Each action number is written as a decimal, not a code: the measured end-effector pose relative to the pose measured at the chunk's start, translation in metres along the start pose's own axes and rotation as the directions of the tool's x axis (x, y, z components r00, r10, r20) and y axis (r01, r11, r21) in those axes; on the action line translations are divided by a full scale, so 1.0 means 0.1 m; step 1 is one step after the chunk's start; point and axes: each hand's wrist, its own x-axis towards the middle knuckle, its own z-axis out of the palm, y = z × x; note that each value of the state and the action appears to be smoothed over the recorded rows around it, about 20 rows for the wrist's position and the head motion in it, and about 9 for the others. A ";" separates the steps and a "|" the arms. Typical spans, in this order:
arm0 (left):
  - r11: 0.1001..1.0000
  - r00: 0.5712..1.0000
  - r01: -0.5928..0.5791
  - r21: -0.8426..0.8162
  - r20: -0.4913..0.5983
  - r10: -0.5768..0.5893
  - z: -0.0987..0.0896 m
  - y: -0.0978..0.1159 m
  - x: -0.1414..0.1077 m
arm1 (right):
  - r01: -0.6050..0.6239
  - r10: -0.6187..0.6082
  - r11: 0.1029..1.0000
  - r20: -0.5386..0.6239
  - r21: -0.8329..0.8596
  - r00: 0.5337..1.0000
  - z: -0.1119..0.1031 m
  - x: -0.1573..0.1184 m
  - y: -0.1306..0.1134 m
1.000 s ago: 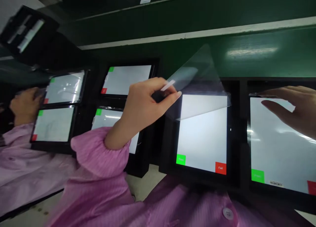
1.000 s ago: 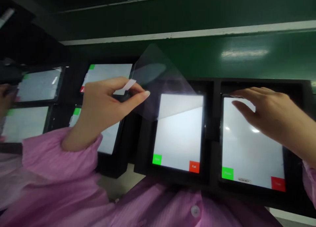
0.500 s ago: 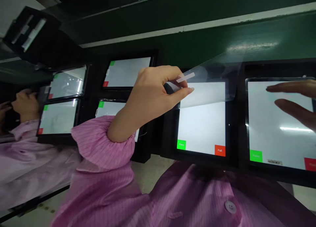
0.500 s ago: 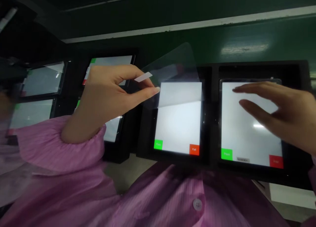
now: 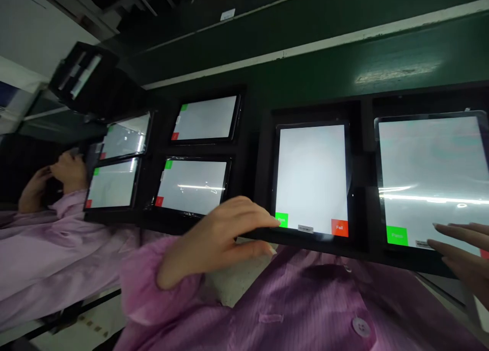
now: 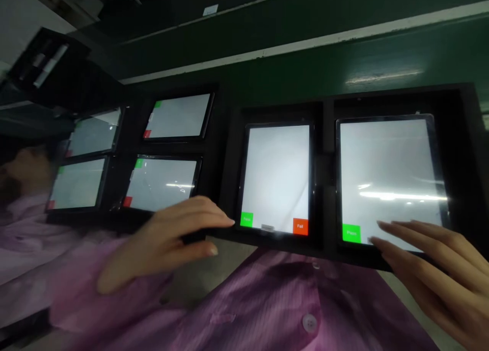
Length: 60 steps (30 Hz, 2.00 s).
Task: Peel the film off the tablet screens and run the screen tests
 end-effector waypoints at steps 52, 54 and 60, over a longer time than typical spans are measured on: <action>0.956 0.941 -0.111 0.273 -0.280 0.189 1.25 0.36 0.38 | -0.239 0.291 0.947 0.259 -0.214 0.921 0.21 2.04 0.47; 0.960 0.946 -0.092 0.263 -0.278 0.167 1.14 0.36 0.40 | -0.218 0.265 0.955 0.255 -0.200 0.930 0.22 2.01 0.48; 0.878 0.942 -0.014 0.479 -0.287 0.172 0.40 0.15 0.93 | -0.222 0.277 0.951 0.272 -0.214 0.921 0.22 2.03 0.52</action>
